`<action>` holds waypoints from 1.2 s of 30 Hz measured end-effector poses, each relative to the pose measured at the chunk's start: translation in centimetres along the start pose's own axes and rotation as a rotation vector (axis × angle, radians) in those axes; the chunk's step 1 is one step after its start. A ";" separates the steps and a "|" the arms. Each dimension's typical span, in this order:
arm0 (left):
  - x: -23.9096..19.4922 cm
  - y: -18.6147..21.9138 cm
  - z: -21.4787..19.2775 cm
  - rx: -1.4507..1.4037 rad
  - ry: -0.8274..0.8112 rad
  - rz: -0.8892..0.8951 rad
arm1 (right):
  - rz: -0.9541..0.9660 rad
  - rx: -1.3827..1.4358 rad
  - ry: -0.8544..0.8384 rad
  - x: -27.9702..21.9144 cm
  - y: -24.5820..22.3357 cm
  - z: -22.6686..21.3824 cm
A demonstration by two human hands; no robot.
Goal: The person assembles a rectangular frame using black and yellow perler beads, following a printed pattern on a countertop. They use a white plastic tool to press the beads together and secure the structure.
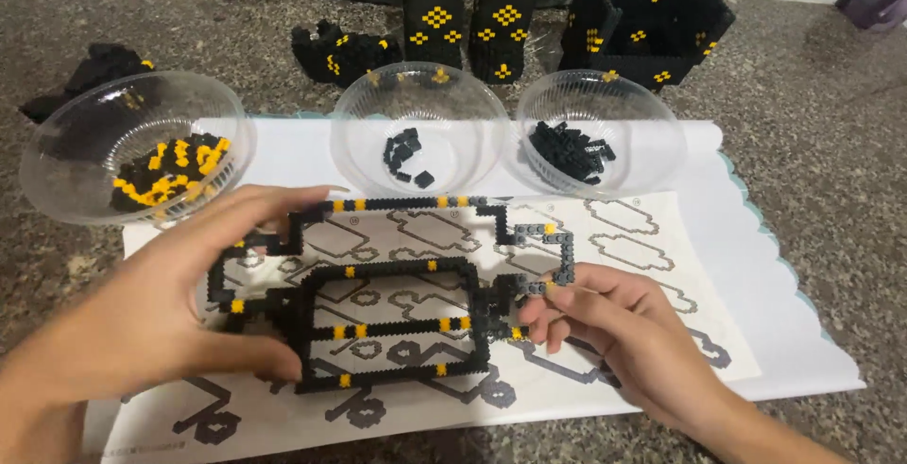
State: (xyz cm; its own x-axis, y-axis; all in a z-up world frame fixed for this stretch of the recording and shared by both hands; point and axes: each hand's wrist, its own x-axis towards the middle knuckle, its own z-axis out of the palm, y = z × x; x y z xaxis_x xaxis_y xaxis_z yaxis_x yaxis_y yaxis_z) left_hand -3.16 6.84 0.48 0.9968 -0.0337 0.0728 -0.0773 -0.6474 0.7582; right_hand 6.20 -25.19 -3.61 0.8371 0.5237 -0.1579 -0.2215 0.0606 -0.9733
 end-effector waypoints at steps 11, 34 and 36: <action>-0.4 -1.5 0.7 0.339 -0.001 0.035 | 0.227 -0.220 -0.100 0.2 -1.9 -2.1; 0.9 -0.5 3.7 0.372 0.268 0.140 | 0.075 -0.238 0.015 0.5 -1.2 -2.5; 0.8 -0.4 3.7 0.375 0.264 0.090 | 0.069 -0.199 0.019 0.5 -1.1 -2.4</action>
State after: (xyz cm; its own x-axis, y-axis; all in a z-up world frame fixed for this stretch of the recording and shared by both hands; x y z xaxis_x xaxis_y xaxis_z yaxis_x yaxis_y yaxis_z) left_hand -2.23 4.26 -2.11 0.9432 0.0609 0.3267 -0.1016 -0.8831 0.4580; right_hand 8.06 -27.06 -3.03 0.8331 0.5046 -0.2266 -0.1772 -0.1446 -0.9735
